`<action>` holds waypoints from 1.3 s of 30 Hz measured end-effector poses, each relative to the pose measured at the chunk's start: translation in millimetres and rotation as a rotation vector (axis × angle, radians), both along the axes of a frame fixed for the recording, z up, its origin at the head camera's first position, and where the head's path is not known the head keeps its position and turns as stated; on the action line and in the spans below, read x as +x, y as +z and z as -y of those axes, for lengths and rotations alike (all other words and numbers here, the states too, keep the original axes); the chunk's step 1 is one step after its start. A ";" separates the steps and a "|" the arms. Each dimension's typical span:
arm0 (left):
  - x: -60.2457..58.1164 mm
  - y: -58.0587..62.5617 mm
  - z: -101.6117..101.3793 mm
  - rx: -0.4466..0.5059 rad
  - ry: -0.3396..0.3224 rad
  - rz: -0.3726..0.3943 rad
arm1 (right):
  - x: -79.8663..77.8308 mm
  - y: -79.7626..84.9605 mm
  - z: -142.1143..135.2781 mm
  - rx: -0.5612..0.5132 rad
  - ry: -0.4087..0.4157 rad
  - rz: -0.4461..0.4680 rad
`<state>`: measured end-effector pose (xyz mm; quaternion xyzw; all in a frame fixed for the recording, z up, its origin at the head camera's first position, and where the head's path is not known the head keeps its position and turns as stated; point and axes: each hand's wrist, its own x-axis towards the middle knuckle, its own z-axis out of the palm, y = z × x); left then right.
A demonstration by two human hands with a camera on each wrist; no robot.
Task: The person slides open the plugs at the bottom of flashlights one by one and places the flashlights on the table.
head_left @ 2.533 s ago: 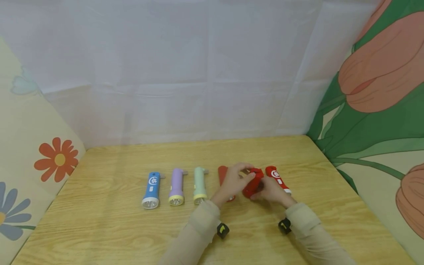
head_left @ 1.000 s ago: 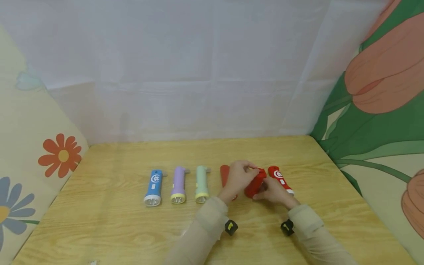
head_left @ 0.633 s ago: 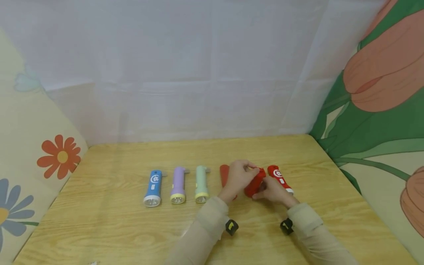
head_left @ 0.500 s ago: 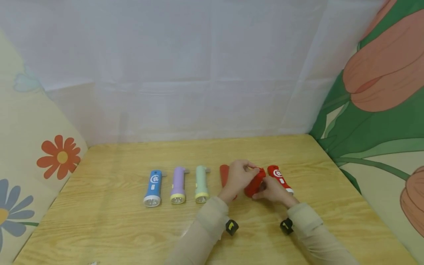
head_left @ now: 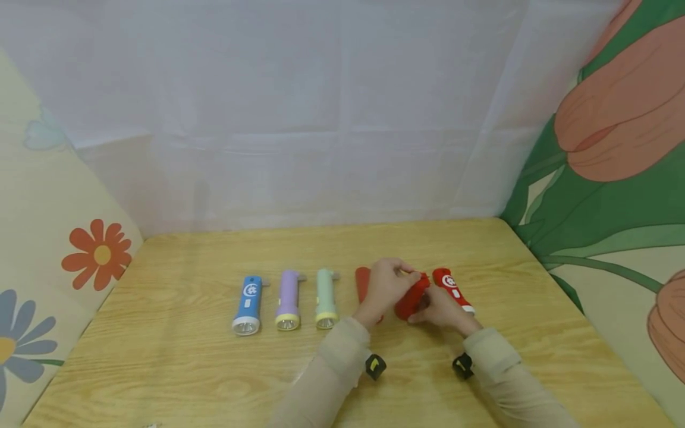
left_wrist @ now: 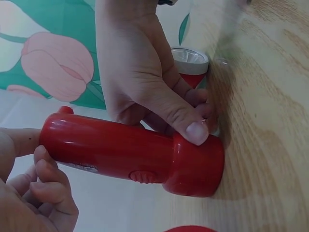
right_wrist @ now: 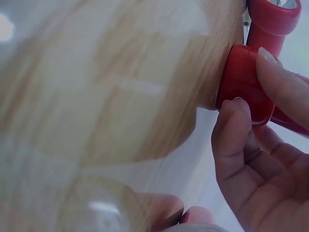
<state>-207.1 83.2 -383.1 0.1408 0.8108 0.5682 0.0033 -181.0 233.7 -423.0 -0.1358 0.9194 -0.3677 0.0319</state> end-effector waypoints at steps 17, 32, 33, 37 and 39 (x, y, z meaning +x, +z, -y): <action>0.8 5.1 -2.5 -0.102 0.023 -0.057 | -4.1 -2.0 -3.7 0.041 0.017 -0.025; -0.4 4.5 -3.0 -0.120 0.018 -0.043 | -4.2 -0.6 -1.5 0.029 0.040 -0.058; -0.4 4.3 -3.0 -0.119 0.018 -0.043 | -4.0 -0.5 -1.3 0.031 0.037 -0.059; -0.2 4.4 -3.3 -0.112 0.014 -0.027 | -4.5 -1.4 -2.0 0.039 0.029 -0.050; 0.0 4.3 -3.5 -0.102 0.013 -0.018 | -5.0 -2.0 -2.5 0.040 0.029 -0.049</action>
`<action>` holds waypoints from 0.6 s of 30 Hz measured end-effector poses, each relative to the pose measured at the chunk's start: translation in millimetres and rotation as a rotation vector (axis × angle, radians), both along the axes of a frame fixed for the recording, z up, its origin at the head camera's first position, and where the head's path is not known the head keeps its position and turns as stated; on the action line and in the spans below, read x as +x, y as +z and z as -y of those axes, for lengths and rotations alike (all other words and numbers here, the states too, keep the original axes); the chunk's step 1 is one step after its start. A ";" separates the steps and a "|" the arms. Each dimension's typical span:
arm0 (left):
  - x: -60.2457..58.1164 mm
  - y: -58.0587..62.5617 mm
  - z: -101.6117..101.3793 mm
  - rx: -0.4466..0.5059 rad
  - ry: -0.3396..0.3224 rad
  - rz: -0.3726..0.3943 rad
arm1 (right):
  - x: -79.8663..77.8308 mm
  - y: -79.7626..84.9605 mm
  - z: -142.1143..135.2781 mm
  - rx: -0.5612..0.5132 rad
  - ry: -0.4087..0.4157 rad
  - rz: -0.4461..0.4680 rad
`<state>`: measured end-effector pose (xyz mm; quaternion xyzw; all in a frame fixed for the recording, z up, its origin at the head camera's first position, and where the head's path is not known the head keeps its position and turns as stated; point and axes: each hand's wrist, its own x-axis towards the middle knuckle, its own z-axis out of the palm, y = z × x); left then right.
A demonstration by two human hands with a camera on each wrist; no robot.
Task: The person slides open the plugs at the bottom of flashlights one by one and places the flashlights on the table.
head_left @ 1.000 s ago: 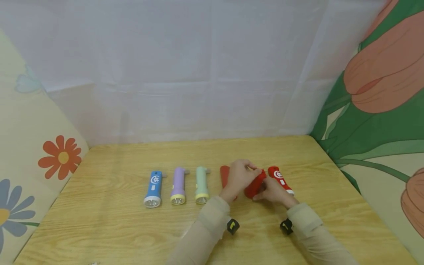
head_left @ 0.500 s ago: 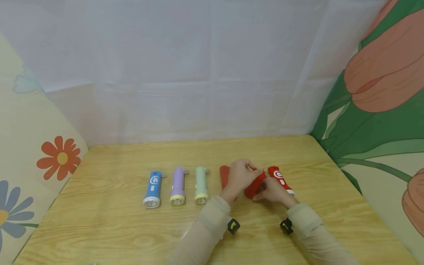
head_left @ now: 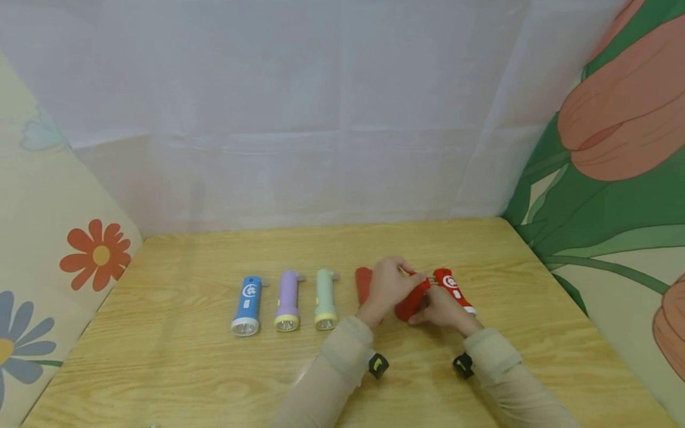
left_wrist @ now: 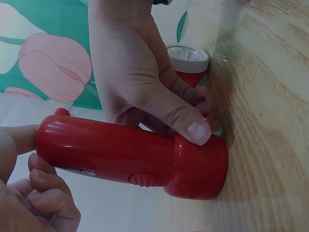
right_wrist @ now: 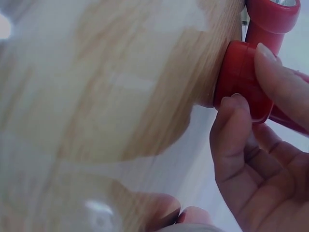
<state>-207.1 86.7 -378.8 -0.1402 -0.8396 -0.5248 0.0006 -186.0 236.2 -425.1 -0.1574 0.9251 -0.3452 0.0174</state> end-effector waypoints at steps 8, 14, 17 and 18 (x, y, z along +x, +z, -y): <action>0.1 -3.0 0.3 0.025 -0.015 -0.012 | 0.0 -0.1 -0.3 -0.013 -0.001 0.035; -0.8 -1.8 1.4 0.012 -0.024 -0.006 | -0.1 2.1 0.2 -0.012 -0.008 0.060; -1.0 -2.6 1.5 -0.001 -0.040 -0.011 | 0.4 3.6 0.4 -0.017 -0.006 0.073; -0.7 -2.6 1.8 -0.001 -0.048 -0.009 | 0.6 3.7 0.4 -0.019 -0.005 0.076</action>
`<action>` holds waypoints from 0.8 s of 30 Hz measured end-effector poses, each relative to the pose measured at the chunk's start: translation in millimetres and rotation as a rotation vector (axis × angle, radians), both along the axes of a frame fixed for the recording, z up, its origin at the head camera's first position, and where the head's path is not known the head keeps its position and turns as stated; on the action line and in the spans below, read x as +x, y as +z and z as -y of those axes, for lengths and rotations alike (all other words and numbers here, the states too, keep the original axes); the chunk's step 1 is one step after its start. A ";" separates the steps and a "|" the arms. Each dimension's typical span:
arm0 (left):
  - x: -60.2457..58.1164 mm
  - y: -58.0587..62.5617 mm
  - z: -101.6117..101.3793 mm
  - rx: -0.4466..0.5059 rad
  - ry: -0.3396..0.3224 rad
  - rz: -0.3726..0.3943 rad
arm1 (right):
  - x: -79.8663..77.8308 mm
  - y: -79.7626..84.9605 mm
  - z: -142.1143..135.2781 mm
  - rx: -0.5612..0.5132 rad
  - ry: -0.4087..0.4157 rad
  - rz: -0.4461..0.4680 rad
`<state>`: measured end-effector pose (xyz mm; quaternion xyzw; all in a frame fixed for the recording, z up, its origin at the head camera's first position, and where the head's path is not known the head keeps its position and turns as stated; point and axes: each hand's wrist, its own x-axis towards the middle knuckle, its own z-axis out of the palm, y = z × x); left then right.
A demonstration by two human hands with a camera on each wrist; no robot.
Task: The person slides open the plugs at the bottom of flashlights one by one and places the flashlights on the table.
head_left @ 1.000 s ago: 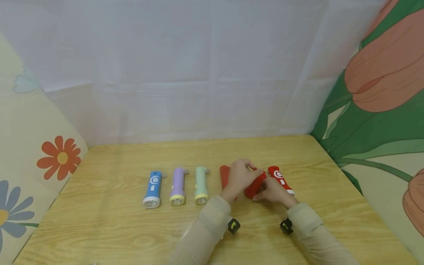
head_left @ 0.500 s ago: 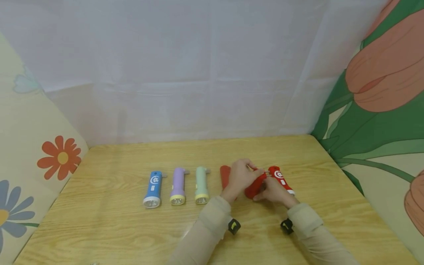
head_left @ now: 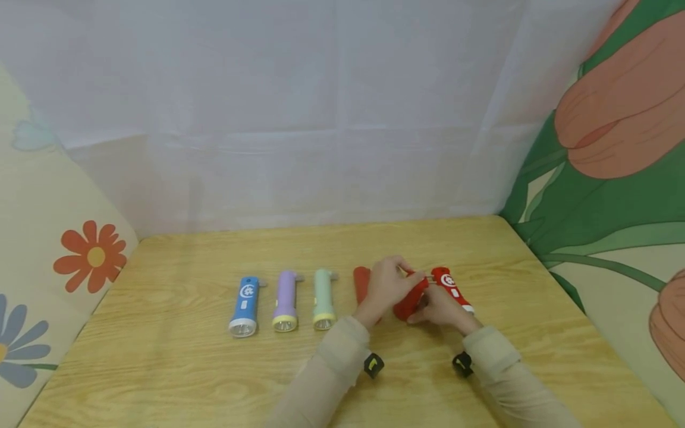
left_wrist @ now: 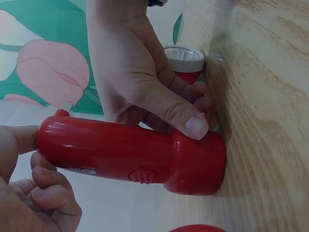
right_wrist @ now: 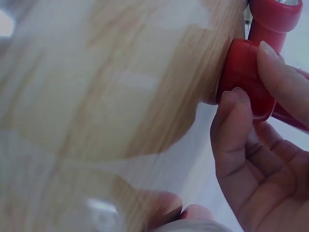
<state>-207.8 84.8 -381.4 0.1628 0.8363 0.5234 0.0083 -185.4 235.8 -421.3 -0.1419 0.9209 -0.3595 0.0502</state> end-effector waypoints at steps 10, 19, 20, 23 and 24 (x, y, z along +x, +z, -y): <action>-2.4 -3.3 8.6 0.064 -0.118 -0.017 | -1.2 -2.1 -2.2 0.008 0.009 -0.009; -1.9 -6.8 16.2 0.139 -0.160 0.002 | -1.2 -2.7 -2.4 -0.005 0.011 0.003; -1.7 -6.7 17.1 0.145 -0.165 0.009 | -1.0 -2.7 -2.5 -0.008 0.008 0.009; -2.2 -8.9 18.9 0.145 -0.185 0.008 | -0.1 -2.1 -2.6 -0.011 0.000 0.019; -2.4 -9.4 19.3 0.146 -0.192 0.004 | 0.3 -1.9 -2.6 -0.012 -0.004 0.019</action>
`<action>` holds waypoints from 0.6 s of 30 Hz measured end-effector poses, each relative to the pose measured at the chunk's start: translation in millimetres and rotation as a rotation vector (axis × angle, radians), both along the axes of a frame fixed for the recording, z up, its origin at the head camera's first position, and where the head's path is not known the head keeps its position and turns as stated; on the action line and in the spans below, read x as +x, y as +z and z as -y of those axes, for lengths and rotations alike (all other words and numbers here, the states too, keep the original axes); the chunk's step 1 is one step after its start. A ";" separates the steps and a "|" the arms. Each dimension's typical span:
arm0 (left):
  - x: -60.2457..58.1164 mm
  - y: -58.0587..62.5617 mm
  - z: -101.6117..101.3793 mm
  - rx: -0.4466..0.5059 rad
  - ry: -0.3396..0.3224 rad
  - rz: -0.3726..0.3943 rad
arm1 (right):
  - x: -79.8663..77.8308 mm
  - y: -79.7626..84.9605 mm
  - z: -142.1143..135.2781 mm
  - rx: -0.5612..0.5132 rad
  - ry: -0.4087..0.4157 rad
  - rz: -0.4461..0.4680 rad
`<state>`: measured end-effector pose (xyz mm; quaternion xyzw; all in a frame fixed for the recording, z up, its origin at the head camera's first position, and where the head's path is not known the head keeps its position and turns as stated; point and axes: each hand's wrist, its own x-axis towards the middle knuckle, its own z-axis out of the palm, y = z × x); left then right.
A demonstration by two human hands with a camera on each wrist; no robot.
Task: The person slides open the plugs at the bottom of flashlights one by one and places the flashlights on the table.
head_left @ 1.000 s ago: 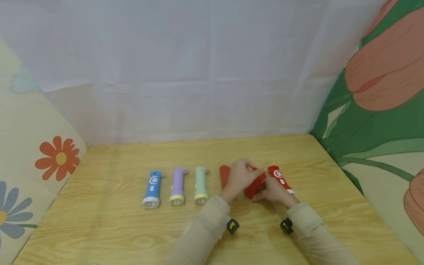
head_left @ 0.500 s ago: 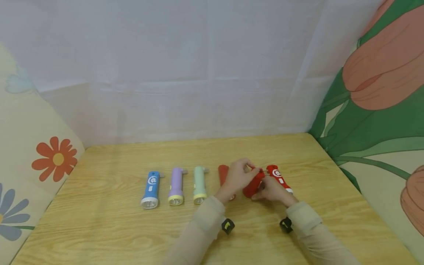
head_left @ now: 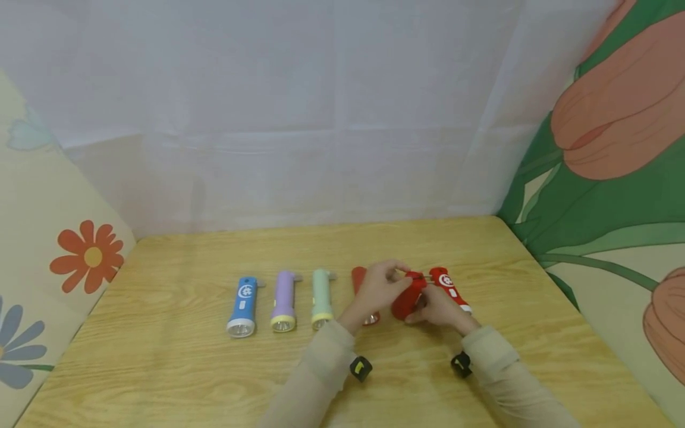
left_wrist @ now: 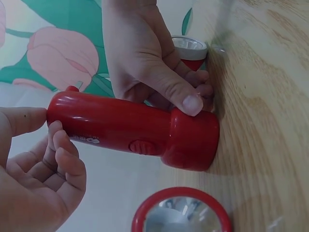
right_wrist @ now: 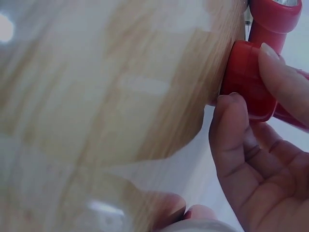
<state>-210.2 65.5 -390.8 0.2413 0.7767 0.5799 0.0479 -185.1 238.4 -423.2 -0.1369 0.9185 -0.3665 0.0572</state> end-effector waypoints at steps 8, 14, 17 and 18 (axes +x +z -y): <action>-0.7 -3.5 3.8 -0.001 0.007 -0.040 | 0.9 -0.3 0.1 0.004 -0.002 -0.020; -0.9 -3.6 6.0 0.022 0.007 -0.039 | -0.4 -2.8 -0.4 0.032 -0.021 -0.046; -1.1 -5.1 6.4 0.024 0.004 -0.033 | -0.4 -4.1 -0.5 0.038 -0.027 -0.049; -1.1 -5.8 6.2 0.025 0.005 -0.025 | -0.1 -4.4 -0.5 0.038 -0.027 -0.051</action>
